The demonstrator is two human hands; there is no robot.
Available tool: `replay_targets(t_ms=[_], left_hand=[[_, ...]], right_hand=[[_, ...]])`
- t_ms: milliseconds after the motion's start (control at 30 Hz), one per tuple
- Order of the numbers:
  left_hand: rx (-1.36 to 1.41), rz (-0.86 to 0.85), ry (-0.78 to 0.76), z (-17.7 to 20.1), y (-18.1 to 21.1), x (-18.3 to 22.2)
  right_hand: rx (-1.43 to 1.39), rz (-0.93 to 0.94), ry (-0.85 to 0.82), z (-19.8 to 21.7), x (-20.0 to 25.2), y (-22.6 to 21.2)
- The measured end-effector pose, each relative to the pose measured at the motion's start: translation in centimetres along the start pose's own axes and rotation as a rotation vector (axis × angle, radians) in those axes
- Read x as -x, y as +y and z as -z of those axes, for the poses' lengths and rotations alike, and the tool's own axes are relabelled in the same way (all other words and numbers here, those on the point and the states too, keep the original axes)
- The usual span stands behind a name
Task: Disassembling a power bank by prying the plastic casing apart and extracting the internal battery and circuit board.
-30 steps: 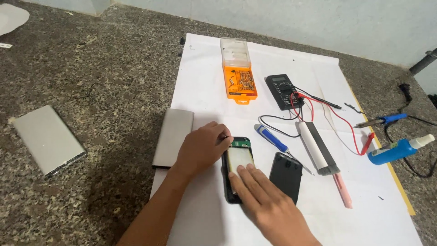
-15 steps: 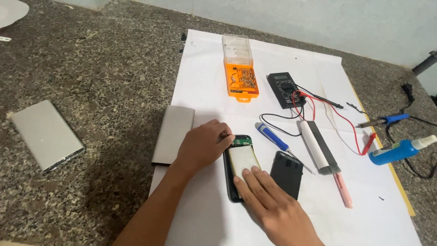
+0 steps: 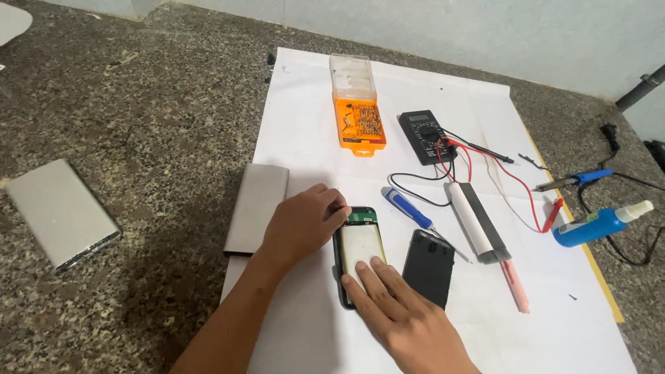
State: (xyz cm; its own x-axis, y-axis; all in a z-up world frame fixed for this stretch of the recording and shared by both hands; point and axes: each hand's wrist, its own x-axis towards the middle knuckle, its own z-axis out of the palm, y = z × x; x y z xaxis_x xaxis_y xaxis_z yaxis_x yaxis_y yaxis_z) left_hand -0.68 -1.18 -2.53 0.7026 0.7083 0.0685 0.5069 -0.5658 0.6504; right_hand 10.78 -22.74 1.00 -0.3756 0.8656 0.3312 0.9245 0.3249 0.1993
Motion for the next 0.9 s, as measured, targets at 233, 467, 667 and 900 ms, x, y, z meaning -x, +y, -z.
replay_targets(t_ms=[233, 467, 667, 900], left_hand=[[-0.010, -0.008, -0.006, 0.1, 0.1, 0.0], [-0.044, 0.024, -0.064, 0.2, 0.4, -0.1], [-0.022, 0.045, -0.063, 0.8, 1.1, 0.4], [0.226, -0.058, 0.052, 2.3, 1.3, 0.7]], right_hand=[[-0.063, 0.005, -0.011, 0.7, -0.4, 0.2], [-0.052, 0.018, 0.096, 1.1, -1.0, -0.1], [-0.048, 0.018, 0.255, 1.9, -2.2, -1.2], [-0.308, -0.175, 0.261, 2.6, -1.0, -0.2]])
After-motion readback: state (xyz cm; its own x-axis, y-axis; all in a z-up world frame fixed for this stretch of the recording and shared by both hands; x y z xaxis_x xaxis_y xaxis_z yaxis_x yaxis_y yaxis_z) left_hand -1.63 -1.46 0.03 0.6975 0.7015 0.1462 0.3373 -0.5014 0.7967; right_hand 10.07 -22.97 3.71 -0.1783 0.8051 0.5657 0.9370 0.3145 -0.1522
